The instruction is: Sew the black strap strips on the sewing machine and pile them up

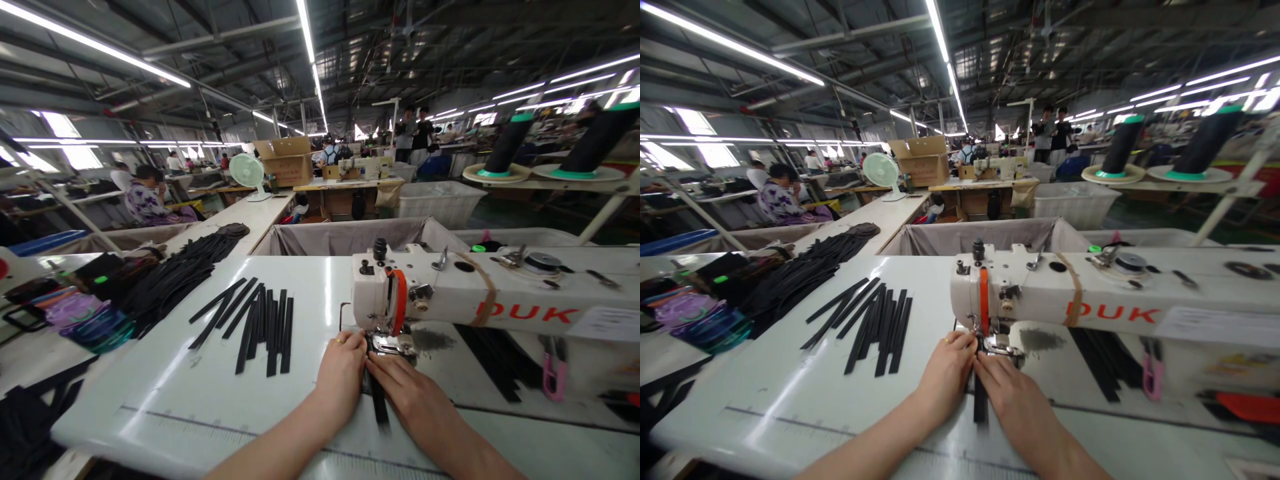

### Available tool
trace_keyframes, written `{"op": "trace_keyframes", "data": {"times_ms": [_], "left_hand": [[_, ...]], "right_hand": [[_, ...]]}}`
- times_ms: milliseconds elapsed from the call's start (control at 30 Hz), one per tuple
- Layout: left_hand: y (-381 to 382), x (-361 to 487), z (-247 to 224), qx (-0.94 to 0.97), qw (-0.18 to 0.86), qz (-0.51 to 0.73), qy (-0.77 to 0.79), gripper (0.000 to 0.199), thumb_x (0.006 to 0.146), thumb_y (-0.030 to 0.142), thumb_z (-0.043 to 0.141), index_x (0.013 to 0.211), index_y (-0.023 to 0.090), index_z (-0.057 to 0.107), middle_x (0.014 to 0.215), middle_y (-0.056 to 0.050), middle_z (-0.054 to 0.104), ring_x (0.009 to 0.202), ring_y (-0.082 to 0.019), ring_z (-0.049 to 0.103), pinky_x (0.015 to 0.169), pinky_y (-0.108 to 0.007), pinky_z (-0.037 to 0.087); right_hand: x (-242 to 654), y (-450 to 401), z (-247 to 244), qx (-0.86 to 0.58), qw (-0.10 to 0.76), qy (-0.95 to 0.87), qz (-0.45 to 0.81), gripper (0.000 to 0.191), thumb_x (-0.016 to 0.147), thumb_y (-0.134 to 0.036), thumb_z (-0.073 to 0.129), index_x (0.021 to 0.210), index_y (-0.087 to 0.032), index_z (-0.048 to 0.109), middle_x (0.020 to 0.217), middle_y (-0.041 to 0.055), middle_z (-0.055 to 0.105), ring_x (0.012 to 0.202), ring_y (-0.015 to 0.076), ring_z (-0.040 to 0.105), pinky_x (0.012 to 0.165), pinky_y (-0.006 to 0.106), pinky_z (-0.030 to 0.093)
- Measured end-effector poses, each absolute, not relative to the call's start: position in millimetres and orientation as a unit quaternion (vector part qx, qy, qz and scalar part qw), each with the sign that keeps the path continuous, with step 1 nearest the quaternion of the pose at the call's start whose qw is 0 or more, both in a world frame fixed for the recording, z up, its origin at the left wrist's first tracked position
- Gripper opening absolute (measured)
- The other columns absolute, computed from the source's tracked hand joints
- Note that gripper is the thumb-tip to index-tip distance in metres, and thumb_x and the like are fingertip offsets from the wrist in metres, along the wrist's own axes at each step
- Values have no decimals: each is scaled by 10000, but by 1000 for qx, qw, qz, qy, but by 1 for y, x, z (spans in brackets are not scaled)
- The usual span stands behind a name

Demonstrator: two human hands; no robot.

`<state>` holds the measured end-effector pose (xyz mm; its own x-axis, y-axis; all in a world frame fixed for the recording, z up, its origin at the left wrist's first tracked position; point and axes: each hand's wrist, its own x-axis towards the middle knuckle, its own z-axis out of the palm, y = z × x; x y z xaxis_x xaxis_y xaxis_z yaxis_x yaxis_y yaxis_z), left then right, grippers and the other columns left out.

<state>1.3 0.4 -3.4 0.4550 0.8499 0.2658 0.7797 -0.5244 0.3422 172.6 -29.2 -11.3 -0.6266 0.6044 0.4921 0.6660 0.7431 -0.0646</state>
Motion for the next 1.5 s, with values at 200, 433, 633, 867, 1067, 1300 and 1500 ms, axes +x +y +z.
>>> {"op": "trace_keyframes", "data": {"times_ms": [200,433,633,867,1067,1300,1500], "left_hand": [[1,0,0,842,118,212,482,229,923,91,438,952,180,647,1177,-54,640,1039,-203,552,953,-358,468],[3,-8,12,853,153,175,467,67,863,150,600,849,174,661,1126,-45,661,1019,-231,552,914,-366,464],[1,-8,17,861,136,167,461,148,835,150,628,691,180,642,957,-35,676,924,-217,569,832,-342,476],[0,-1,6,857,108,196,465,203,897,122,492,846,160,685,1027,-60,678,933,-226,564,879,-380,492],[-2,4,-6,854,56,191,481,242,880,107,464,1039,109,646,1198,-126,619,1066,-267,532,970,-433,467],[-2,6,-9,855,45,170,488,288,906,131,447,1152,94,593,1195,-140,616,1105,-274,521,981,-433,455],[0,6,3,858,58,145,490,256,926,139,424,1074,99,629,1141,-139,632,1071,-272,534,942,-417,463]], "right_hand": [[181,-29,2,-335,257,-905,56,315,845,-45,443,1039,-189,646,1019,74,666,979,188,615,856,315,518],[188,-28,3,-336,244,-902,118,270,838,-69,461,963,-216,649,1008,53,658,965,189,595,871,340,486],[188,-22,-6,-361,247,-898,53,333,846,-52,448,1081,-212,621,1108,67,642,1038,213,577,922,392,478],[182,-13,-10,-392,223,-892,-31,412,817,-48,478,1187,-189,594,1102,94,631,933,233,610,799,390,537],[178,-13,-15,-403,215,-888,-59,412,828,-56,481,1212,-175,570,1051,101,627,871,248,603,743,406,543],[181,-14,-14,-395,242,-885,-43,424,844,-53,441,1227,-195,550,1047,95,625,893,246,595,769,414,533],[180,-16,-13,-404,230,-885,-24,407,838,-47,462,1213,-175,553,1053,102,613,905,252,586,790,435,528]]}}
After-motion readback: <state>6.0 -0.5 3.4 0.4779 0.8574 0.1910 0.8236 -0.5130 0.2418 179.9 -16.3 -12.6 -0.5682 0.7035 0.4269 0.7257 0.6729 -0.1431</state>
